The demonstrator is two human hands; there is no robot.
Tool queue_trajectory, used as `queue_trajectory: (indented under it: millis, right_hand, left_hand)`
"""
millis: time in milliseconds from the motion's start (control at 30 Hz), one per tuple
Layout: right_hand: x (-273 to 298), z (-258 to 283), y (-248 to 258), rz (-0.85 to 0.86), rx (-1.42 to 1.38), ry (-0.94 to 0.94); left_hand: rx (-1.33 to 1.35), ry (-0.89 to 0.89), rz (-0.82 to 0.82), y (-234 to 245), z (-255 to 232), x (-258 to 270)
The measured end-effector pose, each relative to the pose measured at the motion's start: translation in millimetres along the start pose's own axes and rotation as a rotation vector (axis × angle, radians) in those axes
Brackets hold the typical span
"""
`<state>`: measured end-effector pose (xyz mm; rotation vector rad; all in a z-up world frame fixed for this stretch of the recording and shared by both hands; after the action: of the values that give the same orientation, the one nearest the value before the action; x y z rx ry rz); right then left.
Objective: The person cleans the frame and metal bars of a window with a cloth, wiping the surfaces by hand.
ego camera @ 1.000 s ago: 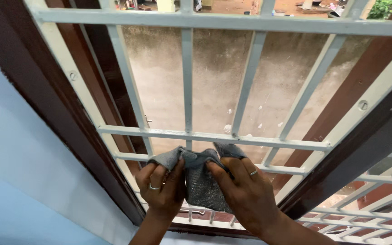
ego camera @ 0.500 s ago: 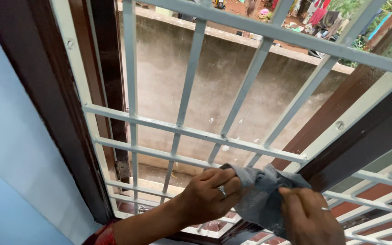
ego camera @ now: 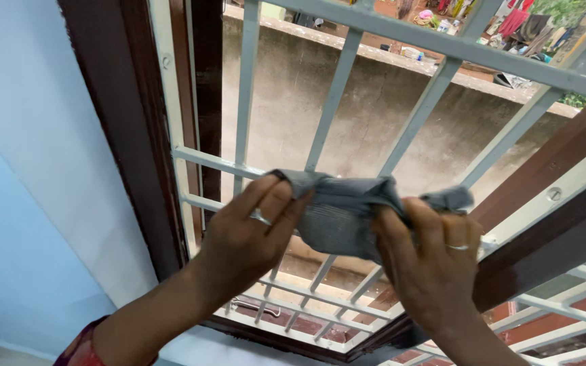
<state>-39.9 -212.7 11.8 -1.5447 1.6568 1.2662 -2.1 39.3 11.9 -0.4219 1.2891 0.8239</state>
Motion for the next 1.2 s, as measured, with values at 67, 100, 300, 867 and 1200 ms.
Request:
queue_trajectory:
  millis: [67,100,300,867,1200]
  right_hand:
    - [-20,20,-13,-0.026,-0.017,0.117]
    - [-30,30,-18,-0.042,-0.054,0.165]
    - [-73,58,-31,-0.042,-0.221,0.32]
    - [117,-18,24,-0.176,0.136,-0.576]
    - [88,-89,17,-0.089,0.206,-0.347]
  left_hand:
    - [-0.093,0.008,0.042,18,20,8]
    - [-0.156,0.065,0.053,27,28,11]
    - [-0.254,0.311,-0.019,45,43,38]
    - [0.272,-0.05,-0.016,-101,-151,8]
    - [0.42,-0.052,0.078,-109,-154,-61]
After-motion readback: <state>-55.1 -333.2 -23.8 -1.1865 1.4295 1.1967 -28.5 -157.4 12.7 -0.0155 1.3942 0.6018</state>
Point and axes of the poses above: each hand's wrist, its own x-axis away from the middle knuckle, its own y-axis out of the back of the hand, z = x × y, the point moved 1 cm from there along -x, towards the middle knuckle, and after that the axes turned 14 degrees about -z, right-handed, at the moved point
